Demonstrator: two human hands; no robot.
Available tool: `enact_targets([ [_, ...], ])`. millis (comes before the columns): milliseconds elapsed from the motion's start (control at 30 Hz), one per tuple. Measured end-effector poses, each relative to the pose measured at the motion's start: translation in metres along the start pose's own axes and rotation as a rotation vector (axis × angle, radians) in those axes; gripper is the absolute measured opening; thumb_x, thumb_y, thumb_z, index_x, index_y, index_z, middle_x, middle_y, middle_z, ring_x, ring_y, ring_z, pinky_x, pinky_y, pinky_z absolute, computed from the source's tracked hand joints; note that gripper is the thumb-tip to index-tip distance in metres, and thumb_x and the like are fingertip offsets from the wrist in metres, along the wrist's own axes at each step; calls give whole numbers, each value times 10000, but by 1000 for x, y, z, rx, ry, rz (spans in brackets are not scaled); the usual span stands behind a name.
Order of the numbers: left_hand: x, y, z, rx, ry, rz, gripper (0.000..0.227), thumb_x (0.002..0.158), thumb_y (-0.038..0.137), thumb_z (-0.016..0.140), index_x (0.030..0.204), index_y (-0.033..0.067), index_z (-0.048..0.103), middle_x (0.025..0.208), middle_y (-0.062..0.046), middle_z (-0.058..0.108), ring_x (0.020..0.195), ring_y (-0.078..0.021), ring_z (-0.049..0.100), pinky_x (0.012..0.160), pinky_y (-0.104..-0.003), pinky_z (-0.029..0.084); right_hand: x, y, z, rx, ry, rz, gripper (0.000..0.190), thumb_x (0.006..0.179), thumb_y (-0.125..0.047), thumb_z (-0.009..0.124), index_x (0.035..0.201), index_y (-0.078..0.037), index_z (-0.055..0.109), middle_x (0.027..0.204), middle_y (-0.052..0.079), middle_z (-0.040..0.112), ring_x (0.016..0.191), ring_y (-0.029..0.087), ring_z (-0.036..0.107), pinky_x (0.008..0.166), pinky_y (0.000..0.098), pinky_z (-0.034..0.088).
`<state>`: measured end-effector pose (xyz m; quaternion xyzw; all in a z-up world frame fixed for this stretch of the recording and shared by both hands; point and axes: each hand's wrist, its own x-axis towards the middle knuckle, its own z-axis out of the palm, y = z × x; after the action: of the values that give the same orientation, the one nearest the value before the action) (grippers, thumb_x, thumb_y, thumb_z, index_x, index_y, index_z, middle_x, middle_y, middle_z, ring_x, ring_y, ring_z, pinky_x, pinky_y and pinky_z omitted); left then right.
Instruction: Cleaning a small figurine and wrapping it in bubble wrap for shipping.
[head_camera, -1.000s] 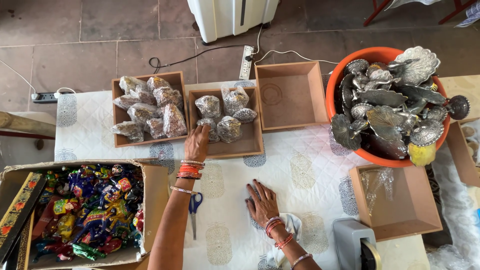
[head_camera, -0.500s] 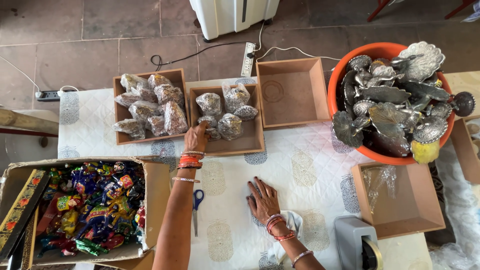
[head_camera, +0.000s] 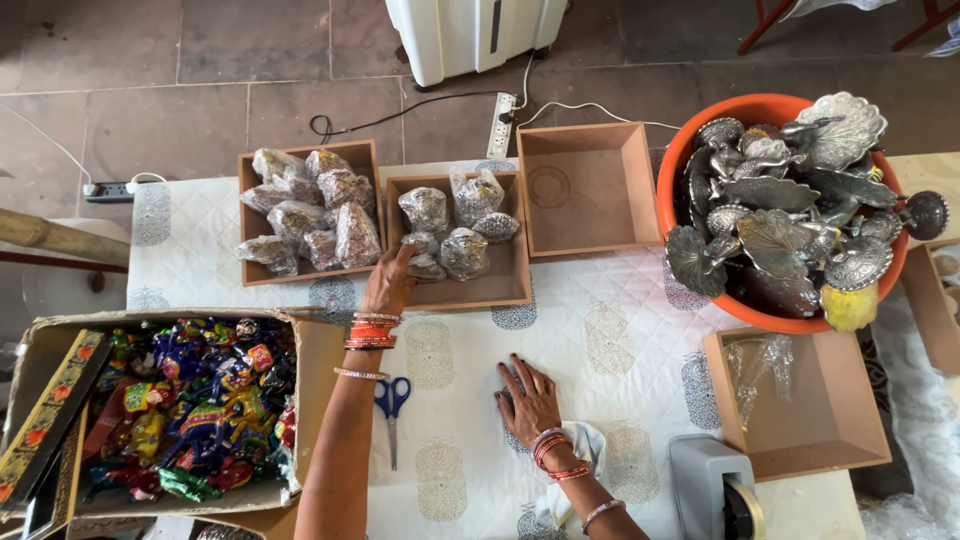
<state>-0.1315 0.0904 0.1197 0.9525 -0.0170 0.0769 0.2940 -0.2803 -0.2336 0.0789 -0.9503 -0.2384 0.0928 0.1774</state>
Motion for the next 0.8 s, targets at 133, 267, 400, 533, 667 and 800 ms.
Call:
enact_targets([
  [133, -16, 14, -7, 61, 92, 21, 599, 761, -89, 723, 1301, 46, 502, 1268, -233, 606, 1076, -400, 642, 838, -436, 599, 1, 0, -1, 5, 21, -18, 576, 954, -342, 574, 1480, -146, 446, 1609, 108, 326, 1428, 274, 347, 1119, 474, 295],
  [267, -70, 20, 23, 51, 251, -141, 557, 873, 4, 709, 1378, -14, 474, 1251, -228, 595, 1113, -366, 619, 907, -426, 581, 0, -2, -4, 10, 25, -19, 579, 951, -338, 573, 1480, -135, 452, 1599, 116, 332, 1427, 282, 345, 1119, 483, 290],
  [400, -158, 70, 44, -113, 201, -215, 521, 919, 63, 674, 1406, 16, 495, 1343, -248, 576, 1167, -366, 607, 947, -426, 560, -1, -5, -6, 4, 54, -19, 551, 965, -345, 561, 1461, -125, 464, 1589, 119, 342, 1433, 280, 344, 1128, 481, 287],
  [533, -231, 66, 85, -64, 151, -166, 541, 855, 91, 700, 1366, 62, 523, 1315, -193, 614, 1224, -334, 605, 1048, -434, 524, 2, -6, -7, -1, 54, -10, 544, 966, -348, 553, 1456, -129, 465, 1583, 111, 348, 1440, 274, 336, 1135, 482, 278],
  [667, -203, 66, 44, -95, 237, -228, 505, 886, 40, 669, 1365, 28, 506, 1319, -202, 614, 1202, -354, 590, 1023, -441, 506, -5, -10, -8, -13, 35, -4, 551, 970, -348, 538, 1470, -130, 456, 1583, 106, 346, 1436, 266, 334, 1134, 481, 273],
  [800, -131, 73, -20, -39, 299, -167, 519, 868, 10, 670, 1359, 6, 501, 1220, -205, 628, 1097, -407, 584, 961, -482, 501, 7, -10, -5, 32, 60, 28, 595, 905, -364, 575, 1443, -128, 477, 1551, 129, 399, 1343, 298, 424, 1105, 482, 309],
])
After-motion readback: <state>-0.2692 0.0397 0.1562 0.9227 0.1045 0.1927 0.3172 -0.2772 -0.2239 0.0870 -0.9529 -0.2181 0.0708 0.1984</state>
